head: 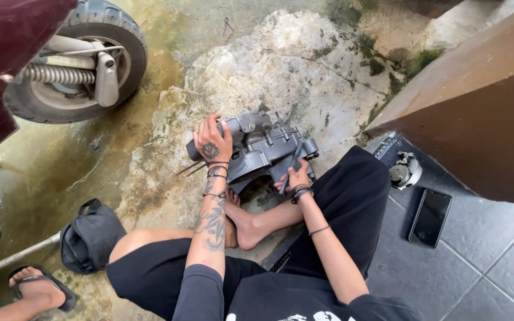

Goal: The person sits on the floor and cleans a mechanical part, likely a carburetor, using a small brush. They scrub various surfaces and crevices of the object while holding it in their lap.

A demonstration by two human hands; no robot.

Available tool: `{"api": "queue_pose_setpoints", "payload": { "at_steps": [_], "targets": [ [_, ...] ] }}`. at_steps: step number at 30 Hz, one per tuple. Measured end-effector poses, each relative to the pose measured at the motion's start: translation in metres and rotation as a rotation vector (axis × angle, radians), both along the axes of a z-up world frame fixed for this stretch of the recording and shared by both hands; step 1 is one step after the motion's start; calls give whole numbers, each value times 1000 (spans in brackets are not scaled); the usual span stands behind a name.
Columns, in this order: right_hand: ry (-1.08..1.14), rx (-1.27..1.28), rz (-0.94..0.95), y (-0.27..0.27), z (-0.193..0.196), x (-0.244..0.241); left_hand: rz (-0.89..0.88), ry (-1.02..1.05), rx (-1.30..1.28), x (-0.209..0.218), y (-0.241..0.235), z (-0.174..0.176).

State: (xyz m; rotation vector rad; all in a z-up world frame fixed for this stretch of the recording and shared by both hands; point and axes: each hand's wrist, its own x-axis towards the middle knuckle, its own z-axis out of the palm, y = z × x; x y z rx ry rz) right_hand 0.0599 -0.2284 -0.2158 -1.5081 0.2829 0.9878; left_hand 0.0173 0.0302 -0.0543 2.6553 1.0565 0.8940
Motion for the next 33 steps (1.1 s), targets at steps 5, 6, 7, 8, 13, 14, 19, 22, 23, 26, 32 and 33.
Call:
{"api": "queue_pose_setpoints", "payload": {
  "at_steps": [5,6,7,8,13,14,19,22,23,26,32,33],
  "targets": [
    [-35,84,-28,15,-45,-51,17,-3,40,3,10,-23],
    [-130,148,-81,19,-54,-50,25,-13,35,2,10,-24],
    [-114,140,-77,21,-47,-42,30,3,27,-1,8,-23],
    [-8,104,-189,22,-41,-33,20,-2,29,-4,5,-21],
    [143,65,-374,32,-31,-21,6,-35,58,2,7,-12],
    [198,57,-408,30,-19,-32,8,-39,60,2,7,-11],
    [277,47,-439,18,-15,-29,2,-47,59,3,5,-9],
    [180,27,-340,24,-42,15,-4,-39,55,0,6,-13],
    [118,-9,-327,25,-50,33,-12,-45,49,0,7,-14],
    [-111,-88,-329,14,-35,76,-23,-59,40,1,8,-8],
    [-338,-21,-187,-21,-29,80,-29,-51,53,0,3,-12],
    [-218,107,-125,-16,-48,78,-21,-51,64,0,6,-8]
  ]
}}
